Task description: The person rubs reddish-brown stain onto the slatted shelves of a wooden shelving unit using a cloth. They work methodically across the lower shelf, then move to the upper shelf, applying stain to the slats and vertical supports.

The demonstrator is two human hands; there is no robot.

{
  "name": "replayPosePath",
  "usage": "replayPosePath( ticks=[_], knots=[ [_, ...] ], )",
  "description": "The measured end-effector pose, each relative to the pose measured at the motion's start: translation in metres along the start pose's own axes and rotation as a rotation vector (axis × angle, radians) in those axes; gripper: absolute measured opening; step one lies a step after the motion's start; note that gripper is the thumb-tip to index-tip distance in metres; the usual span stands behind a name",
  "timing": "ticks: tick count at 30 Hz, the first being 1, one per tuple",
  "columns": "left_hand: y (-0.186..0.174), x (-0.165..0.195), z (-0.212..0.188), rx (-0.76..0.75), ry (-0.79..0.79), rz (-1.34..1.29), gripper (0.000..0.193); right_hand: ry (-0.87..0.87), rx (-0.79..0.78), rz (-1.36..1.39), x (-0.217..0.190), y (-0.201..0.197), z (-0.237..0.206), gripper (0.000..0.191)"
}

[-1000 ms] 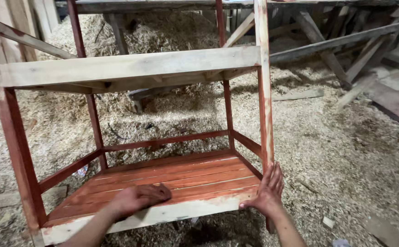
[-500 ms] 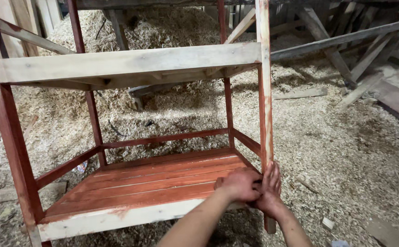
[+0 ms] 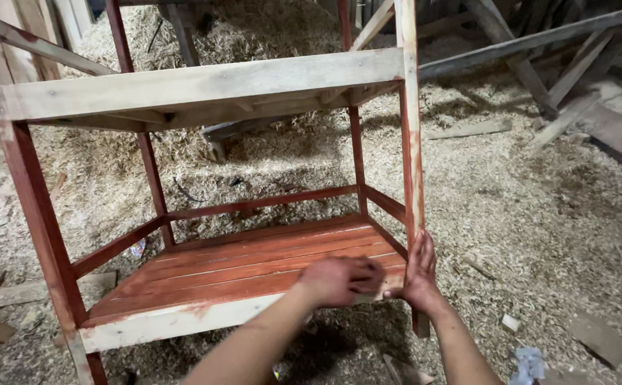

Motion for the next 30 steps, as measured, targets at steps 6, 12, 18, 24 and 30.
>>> replayPosePath(
  ticks=[6, 12, 18, 24, 30],
  knots=[
    [0.002, -0.01, -0.01, 0.151, 0.064, -0.031, 0.048, 0.138, -0.117, -0.025, -0.006, -0.005, -0.004, 0.177],
    [-0.003, 0.029, 0.032, 0.152, 0.055, 0.013, 0.055, -0.085, 0.043, -0.039, 0.004, 0.001, 0.007, 0.178],
    [0.002, 0.056, 0.071, 0.146, -0.094, 0.027, 0.045, -0.328, 0.243, -0.018, -0.003, -0.003, -0.001, 0.145],
    [0.009, 0.046, 0.052, 0.487, 0.059, 0.043, 0.044, -0.14, 0.18, 0.005, -0.011, -0.005, 0.003, 0.155],
    [0.033, -0.047, -0.011, 0.351, -0.116, -0.266, 0.04, 0.01, 0.026, -0.042, 0.0, 0.002, 0.005, 0.18]
  ],
)
Point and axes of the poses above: each hand's wrist, its own z-axis towards the middle knuckle, its own y-axis out of the palm, x = y × z, the point moved 4 cm from there along z, towards the middle knuckle, and after that the axes turned 10 degrees about -x, right-handed, at the moved point
